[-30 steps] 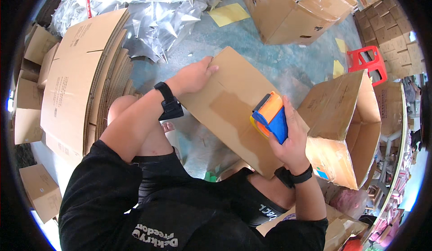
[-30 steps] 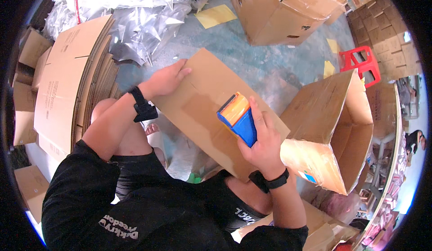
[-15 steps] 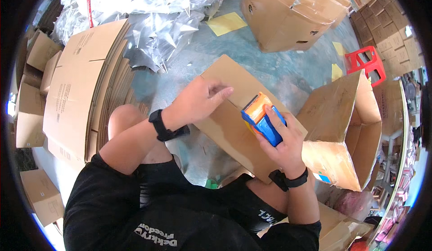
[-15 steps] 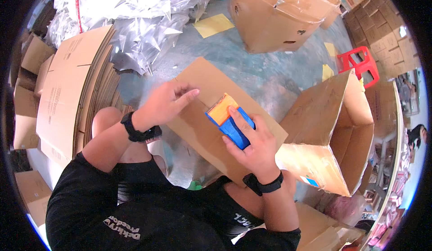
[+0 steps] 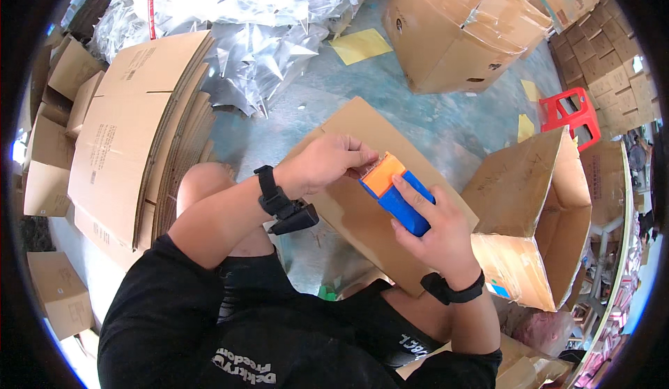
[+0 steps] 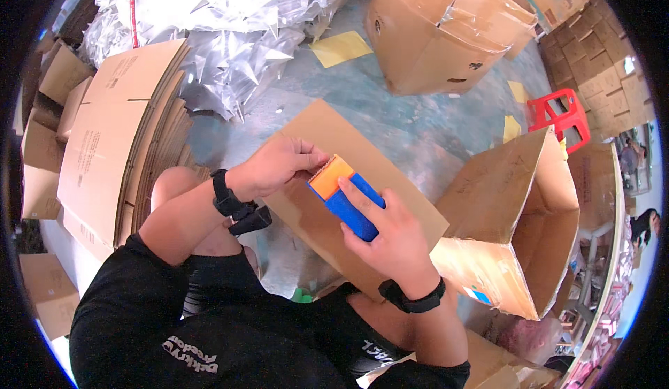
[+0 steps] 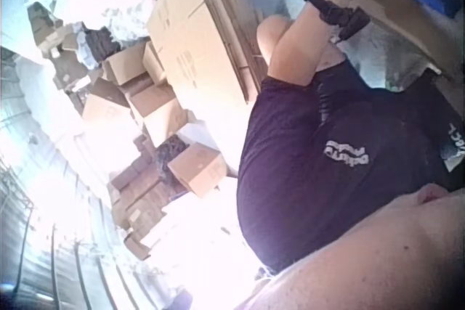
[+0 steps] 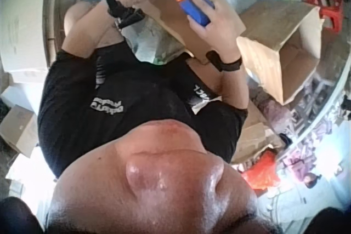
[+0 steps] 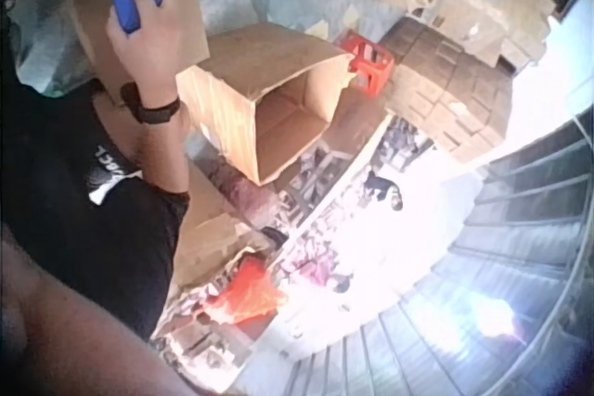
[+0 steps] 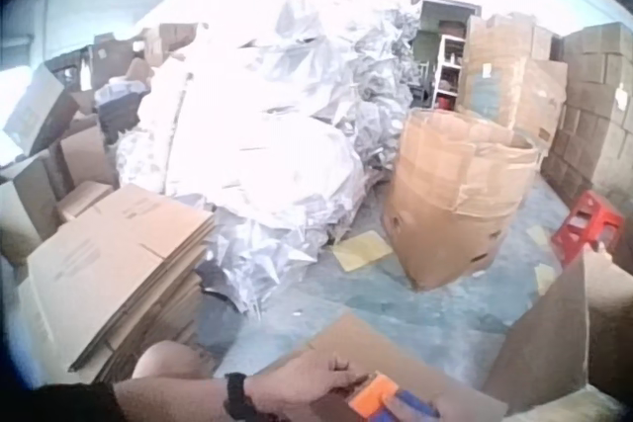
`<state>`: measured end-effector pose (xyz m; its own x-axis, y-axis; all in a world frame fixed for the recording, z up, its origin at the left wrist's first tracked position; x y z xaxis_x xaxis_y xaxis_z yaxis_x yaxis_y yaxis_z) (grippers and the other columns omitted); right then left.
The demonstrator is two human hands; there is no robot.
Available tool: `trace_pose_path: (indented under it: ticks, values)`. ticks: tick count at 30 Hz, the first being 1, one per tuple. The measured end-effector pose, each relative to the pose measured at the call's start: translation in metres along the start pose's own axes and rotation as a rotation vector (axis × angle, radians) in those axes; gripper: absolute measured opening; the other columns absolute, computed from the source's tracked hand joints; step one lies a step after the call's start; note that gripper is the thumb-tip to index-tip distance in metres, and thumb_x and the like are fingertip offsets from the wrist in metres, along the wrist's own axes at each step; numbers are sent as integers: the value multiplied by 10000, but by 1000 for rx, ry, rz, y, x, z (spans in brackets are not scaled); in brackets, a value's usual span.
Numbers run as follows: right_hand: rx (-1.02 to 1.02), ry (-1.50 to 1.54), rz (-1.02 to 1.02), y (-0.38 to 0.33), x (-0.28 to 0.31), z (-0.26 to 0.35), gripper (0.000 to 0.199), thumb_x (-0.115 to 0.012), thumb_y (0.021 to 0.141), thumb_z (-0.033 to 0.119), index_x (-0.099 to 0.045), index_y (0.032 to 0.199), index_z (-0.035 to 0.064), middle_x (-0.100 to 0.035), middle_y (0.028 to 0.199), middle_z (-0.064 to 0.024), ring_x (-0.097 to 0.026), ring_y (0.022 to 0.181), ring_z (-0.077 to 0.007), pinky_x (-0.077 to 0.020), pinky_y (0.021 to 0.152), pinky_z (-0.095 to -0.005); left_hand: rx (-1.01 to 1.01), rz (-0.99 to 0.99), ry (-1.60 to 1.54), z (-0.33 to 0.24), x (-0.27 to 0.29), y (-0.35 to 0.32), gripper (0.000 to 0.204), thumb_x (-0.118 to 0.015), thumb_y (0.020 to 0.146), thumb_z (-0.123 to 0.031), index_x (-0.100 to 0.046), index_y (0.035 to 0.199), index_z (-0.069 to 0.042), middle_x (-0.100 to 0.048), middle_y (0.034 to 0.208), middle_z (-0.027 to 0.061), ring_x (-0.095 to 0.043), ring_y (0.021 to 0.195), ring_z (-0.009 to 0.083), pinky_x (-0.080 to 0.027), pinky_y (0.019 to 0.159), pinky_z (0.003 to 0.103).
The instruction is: The recorder takes flat cardboard sheets, folds them into boxes, and seals the bottom with a tape dispenser.
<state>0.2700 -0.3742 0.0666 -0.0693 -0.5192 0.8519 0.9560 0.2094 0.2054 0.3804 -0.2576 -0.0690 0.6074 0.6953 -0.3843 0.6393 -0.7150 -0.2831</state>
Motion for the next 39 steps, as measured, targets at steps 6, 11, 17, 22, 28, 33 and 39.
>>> trace_pose_path:
  ticks: [6,11,17,22,28,33,39]
  values:
    - [-100,14,168,15,-5,-13,651,-753,786,218,-599,1411,311,-570,915,-165,-620,779,-356,-546,705,-451,-67,-403,464,-62,102,-15,262,-672,962,-245,-743,1011,3,-742,894,58,-659,782,106,-516,713,262]
    - [-33,-125,231,36,-22,-1,578,-715,765,234,-649,1339,243,-601,885,-186,-637,777,-381,-545,726,-462,30,-489,490,-66,156,-24,246,-719,902,-244,-783,993,-24,-766,828,54,-670,728,108,-518,678,267]
    - [-80,-180,311,66,-46,3,434,-686,759,244,-725,1181,153,-668,885,-210,-660,840,-396,-544,753,-489,-8,-528,770,-49,176,0,257,-736,875,-272,-802,885,-23,-768,774,53,-669,686,124,-506,627,284]
    - [-103,-173,365,74,-53,1,440,-686,741,254,-739,1165,148,-697,897,-212,-669,844,-404,-549,771,-481,70,-305,883,1,150,17,362,-691,919,-323,-767,1011,19,-739,794,88,-688,712,171,-525,608,328]
    - [-118,-141,304,71,-55,-9,476,-688,730,258,-734,1191,152,-704,906,-212,-669,842,-415,-553,772,-471,148,-307,956,-22,135,11,570,-591,972,-495,-729,997,57,-717,910,186,-699,771,271,-572,656,370]
    - [-70,-156,310,71,-47,-3,468,-693,761,280,-728,1214,168,-697,906,-218,-669,839,-410,-555,771,-454,24,-306,1328,-32,91,12,699,-538,966,-605,-730,927,65,-702,835,227,-698,766,330,-559,686,416]
    - [-73,26,302,3,9,-26,512,-676,776,114,-691,1280,205,-673,1110,-204,-654,965,-403,-551,844,-457,220,-194,1235,-24,84,10,717,-543,956,-624,-719,1034,67,-717,902,231,-699,796,327,-530,722,426]
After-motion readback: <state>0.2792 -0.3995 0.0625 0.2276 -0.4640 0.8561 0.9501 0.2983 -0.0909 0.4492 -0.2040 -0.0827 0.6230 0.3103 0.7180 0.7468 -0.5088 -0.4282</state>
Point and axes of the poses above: each hand's wrist, its own y-axis towards the middle knuckle, its own x-axis out of the back of the hand, z = x × y, the point moved 10 cm from there along y, towards the middle knuckle
